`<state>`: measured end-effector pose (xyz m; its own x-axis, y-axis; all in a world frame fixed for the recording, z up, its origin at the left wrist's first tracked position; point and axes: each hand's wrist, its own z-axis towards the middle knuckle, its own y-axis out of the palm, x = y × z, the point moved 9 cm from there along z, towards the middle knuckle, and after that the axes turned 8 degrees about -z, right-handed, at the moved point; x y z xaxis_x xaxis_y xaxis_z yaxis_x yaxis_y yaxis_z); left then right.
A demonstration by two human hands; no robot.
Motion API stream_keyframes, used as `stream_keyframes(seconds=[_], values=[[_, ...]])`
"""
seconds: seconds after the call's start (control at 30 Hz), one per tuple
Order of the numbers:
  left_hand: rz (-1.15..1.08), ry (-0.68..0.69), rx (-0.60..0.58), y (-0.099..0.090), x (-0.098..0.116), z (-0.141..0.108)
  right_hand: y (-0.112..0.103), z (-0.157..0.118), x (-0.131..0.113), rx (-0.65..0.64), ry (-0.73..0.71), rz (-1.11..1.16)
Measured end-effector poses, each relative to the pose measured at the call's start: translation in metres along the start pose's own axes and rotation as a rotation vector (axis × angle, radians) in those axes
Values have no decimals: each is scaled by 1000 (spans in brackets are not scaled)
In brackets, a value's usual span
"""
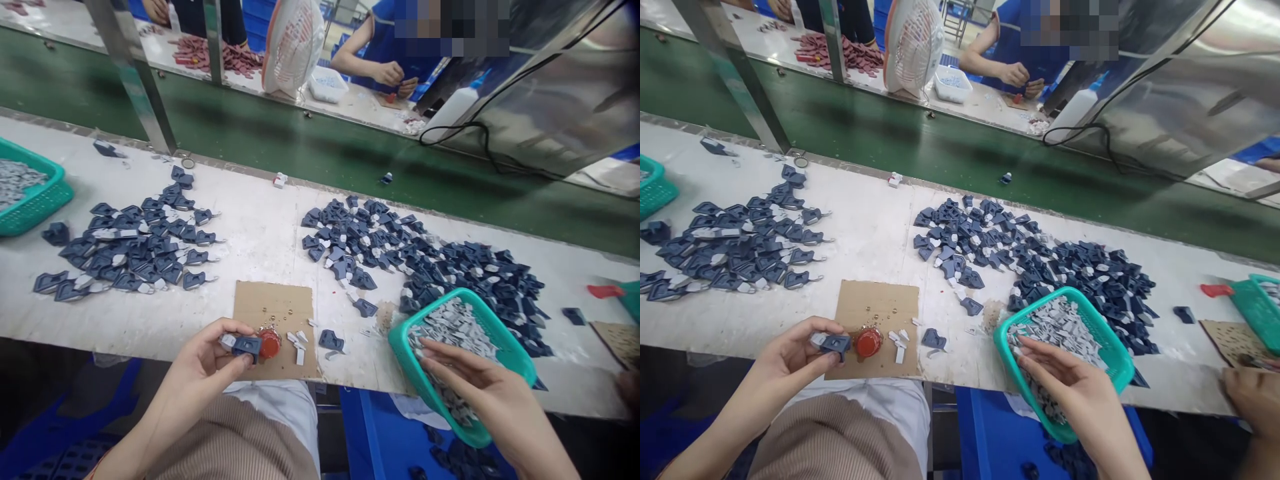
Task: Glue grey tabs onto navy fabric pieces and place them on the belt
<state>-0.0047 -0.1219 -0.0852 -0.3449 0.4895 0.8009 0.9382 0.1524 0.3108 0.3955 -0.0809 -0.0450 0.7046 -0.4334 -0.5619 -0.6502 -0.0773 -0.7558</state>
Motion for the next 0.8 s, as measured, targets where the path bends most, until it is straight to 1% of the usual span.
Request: stream_keyframes(seconds=[0.07, 0.1, 0.17, 0.2, 0.23, 0.27, 0.3, 0.37, 0.43, 0.5, 0.8], values=[[12, 20, -9, -5, 0, 2, -4, -11, -21, 121, -108, -34], [20, 32, -20, -6, -1, 3, -3, -18, -36, 181, -190, -49], [36, 66, -37, -9, -1, 4, 10, -39, -78, 270, -411, -70], [46, 83, -41, -10, -1, 4, 25, -50, -101, 255, -539, -77], [56, 101, -43, -10, 0, 4, 44, -62, -125, 200, -691, -92], [66, 118, -42, -10, 1, 4, 63, -72, -146, 144, -805, -88], [78, 140, -42, -10, 2, 4, 80, -80, -162, 93, -885, -75], [111, 186, -48, -9, 4, 2, 108, -90, -185, 11, -985, -36], [143, 229, -64, -8, 6, 1, 127, -93, -196, -49, -1023, -14], [162, 251, -84, -7, 7, -1, 138, -92, -200, -85, -1034, -18], [169, 255, -101, -12, 5, -1, 150, -88, -197, -124, -1031, -66]])
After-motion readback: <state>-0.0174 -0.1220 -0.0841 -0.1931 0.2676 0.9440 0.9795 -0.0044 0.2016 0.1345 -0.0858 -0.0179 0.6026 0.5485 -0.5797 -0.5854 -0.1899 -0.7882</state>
